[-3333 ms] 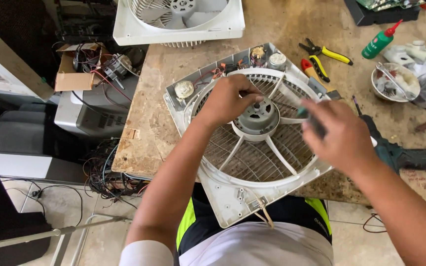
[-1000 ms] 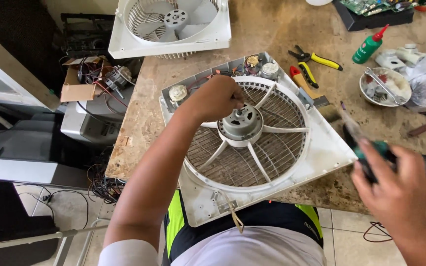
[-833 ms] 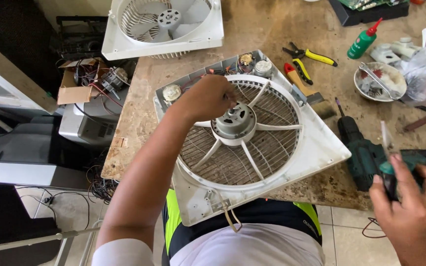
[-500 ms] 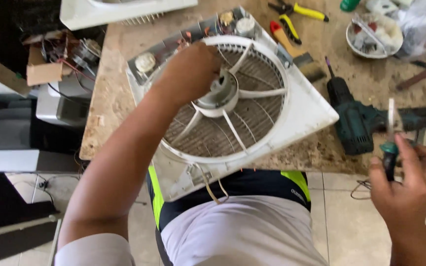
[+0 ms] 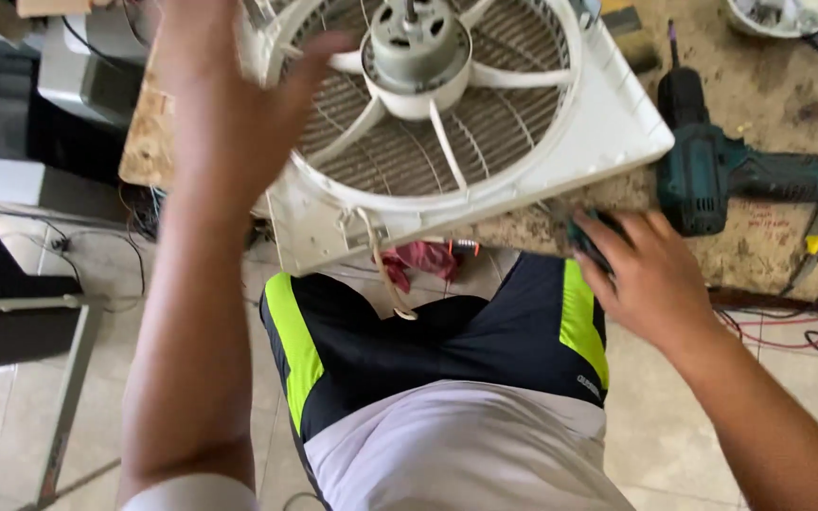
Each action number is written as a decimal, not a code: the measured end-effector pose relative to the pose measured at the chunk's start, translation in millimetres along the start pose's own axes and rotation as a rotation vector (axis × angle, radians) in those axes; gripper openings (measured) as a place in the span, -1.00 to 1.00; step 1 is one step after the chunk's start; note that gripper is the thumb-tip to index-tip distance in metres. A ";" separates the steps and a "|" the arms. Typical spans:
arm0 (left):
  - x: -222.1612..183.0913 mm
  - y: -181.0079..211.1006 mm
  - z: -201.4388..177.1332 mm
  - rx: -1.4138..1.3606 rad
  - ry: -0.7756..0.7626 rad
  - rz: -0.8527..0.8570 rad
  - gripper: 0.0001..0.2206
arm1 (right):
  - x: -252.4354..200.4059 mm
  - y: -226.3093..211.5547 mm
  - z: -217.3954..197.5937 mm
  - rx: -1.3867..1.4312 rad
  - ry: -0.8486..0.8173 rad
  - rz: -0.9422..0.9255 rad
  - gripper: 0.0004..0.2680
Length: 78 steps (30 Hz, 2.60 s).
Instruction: Disassembling a fan motor assembly using pliers and a screwdriver on a repair bench.
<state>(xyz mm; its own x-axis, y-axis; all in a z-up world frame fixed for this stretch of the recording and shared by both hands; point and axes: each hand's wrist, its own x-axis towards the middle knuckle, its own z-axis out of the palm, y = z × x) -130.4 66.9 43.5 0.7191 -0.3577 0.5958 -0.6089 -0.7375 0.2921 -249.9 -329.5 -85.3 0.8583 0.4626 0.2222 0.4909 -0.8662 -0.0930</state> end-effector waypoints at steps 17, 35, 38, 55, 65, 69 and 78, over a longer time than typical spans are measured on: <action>-470.5 80.9 96.5 -0.327 0.248 -1.841 -0.43 | 30.8 59.8 22.8 0.025 -0.189 -0.322 -0.54; -486.9 277.2 54.1 0.029 0.197 -1.693 -0.55 | -195.7 78.3 -7.0 0.380 0.233 -0.221 -0.79; -535.0 280.2 55.6 0.216 0.217 -1.643 -0.56 | -275.9 91.3 56.7 0.577 -0.002 0.275 -0.79; -485.6 281.0 198.2 -0.267 -0.244 -1.728 -0.52 | -247.6 196.9 373.5 0.631 -0.603 0.915 -0.72; -568.1 328.3 272.9 -0.212 -0.398 -1.428 -0.50 | -217.4 287.7 515.7 0.154 -0.797 0.778 -0.71; -638.6 359.8 308.9 -0.330 -0.705 -1.743 -0.46 | -213.2 366.0 619.2 -0.110 -0.672 0.360 -0.81; -701.0 374.8 327.4 -0.300 -0.652 -1.906 -0.47 | -136.7 366.3 657.3 -0.001 -0.409 0.400 -0.83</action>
<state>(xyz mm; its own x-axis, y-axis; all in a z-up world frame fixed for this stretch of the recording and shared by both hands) -753.1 -146.3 -509.5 0.3302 0.4374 -0.8365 0.9347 -0.2752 0.2250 -89.2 -585.8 -787.7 0.9654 0.1344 -0.2237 0.1164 -0.9890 -0.0916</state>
